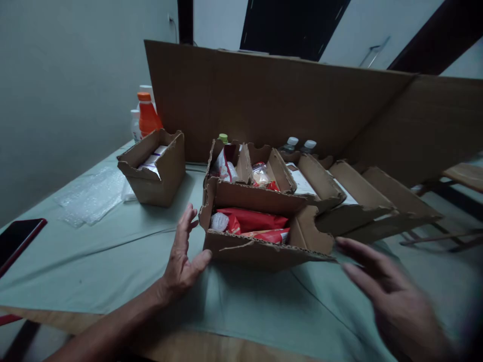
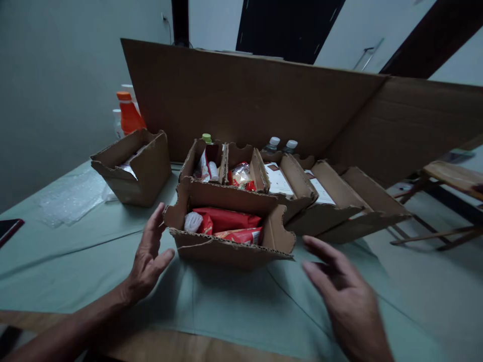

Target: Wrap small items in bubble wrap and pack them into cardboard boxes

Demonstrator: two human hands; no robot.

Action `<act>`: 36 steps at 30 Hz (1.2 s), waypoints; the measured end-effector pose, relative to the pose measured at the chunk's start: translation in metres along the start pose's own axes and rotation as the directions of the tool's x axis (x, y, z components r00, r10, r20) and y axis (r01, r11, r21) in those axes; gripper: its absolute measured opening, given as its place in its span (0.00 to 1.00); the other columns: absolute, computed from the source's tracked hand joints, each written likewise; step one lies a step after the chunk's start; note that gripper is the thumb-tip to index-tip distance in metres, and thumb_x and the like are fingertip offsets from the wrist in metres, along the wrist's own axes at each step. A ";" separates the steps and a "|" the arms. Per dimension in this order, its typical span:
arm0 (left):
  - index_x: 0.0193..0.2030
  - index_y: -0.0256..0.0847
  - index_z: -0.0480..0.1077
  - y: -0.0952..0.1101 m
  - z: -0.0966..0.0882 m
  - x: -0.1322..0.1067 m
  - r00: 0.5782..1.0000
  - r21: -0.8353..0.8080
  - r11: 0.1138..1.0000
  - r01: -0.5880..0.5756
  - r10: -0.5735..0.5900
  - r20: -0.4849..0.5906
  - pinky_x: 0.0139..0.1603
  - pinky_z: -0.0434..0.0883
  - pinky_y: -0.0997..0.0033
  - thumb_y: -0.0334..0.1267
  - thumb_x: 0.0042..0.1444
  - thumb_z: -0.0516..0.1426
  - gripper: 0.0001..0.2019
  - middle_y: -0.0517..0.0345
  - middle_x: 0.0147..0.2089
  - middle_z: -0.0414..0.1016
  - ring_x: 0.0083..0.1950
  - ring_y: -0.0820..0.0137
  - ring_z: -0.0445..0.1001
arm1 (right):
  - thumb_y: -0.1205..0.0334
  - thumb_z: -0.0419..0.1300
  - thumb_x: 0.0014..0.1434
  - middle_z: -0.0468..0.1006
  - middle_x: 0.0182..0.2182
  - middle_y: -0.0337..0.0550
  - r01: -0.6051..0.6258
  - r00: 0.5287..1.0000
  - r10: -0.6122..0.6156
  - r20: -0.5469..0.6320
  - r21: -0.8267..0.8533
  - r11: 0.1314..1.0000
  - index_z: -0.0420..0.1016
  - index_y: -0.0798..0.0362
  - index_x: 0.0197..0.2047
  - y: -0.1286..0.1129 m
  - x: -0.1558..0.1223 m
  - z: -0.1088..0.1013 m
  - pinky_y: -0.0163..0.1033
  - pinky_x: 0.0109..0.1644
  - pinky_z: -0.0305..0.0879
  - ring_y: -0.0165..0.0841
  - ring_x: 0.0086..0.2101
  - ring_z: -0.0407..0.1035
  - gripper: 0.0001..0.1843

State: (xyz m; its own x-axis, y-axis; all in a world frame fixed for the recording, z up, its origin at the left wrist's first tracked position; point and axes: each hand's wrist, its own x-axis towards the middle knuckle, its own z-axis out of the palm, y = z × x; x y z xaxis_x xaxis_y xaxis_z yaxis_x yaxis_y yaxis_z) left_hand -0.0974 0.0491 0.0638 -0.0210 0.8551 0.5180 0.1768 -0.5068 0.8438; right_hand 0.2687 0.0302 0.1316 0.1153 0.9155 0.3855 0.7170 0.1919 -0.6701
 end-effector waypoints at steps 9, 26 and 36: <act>0.75 0.43 0.46 0.007 0.040 0.017 0.970 -0.170 0.956 0.241 -0.232 0.071 0.76 0.48 0.47 0.46 0.59 0.59 0.41 0.49 0.77 0.48 0.77 0.52 0.46 | 0.43 0.65 0.51 0.84 0.44 0.52 -0.172 0.975 0.127 0.180 0.264 0.949 0.81 0.55 0.44 -0.025 0.003 0.069 0.53 0.54 0.72 0.48 0.46 0.77 0.25; 0.76 0.46 0.43 0.084 0.021 -0.014 0.975 -0.370 0.905 0.209 -0.220 0.014 0.76 0.52 0.49 0.41 0.56 0.64 0.47 0.50 0.77 0.51 0.76 0.53 0.51 | 0.36 0.67 0.48 0.83 0.45 0.53 -0.088 0.995 0.097 -0.023 0.245 0.966 0.81 0.54 0.48 -0.075 -0.040 0.039 0.53 0.52 0.72 0.52 0.48 0.76 0.33; 0.76 0.51 0.42 0.073 0.023 -0.079 0.929 -0.342 0.890 0.302 -0.355 -0.103 0.77 0.50 0.52 0.45 0.63 0.59 0.40 0.54 0.78 0.46 0.77 0.56 0.47 | 0.41 0.69 0.49 0.73 0.61 0.52 -0.103 0.988 0.056 0.144 0.344 0.933 0.70 0.50 0.64 -0.045 -0.060 0.067 0.60 0.63 0.62 0.56 0.60 0.66 0.43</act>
State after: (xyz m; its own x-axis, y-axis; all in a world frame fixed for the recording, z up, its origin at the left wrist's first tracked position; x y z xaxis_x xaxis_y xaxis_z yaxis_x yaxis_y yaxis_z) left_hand -0.0605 -0.0535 0.0815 -0.1838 0.9631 0.1967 -0.1857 -0.2305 0.9552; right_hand 0.1837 -0.0095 0.0967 0.0554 0.9662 0.2518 0.4204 0.2062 -0.8836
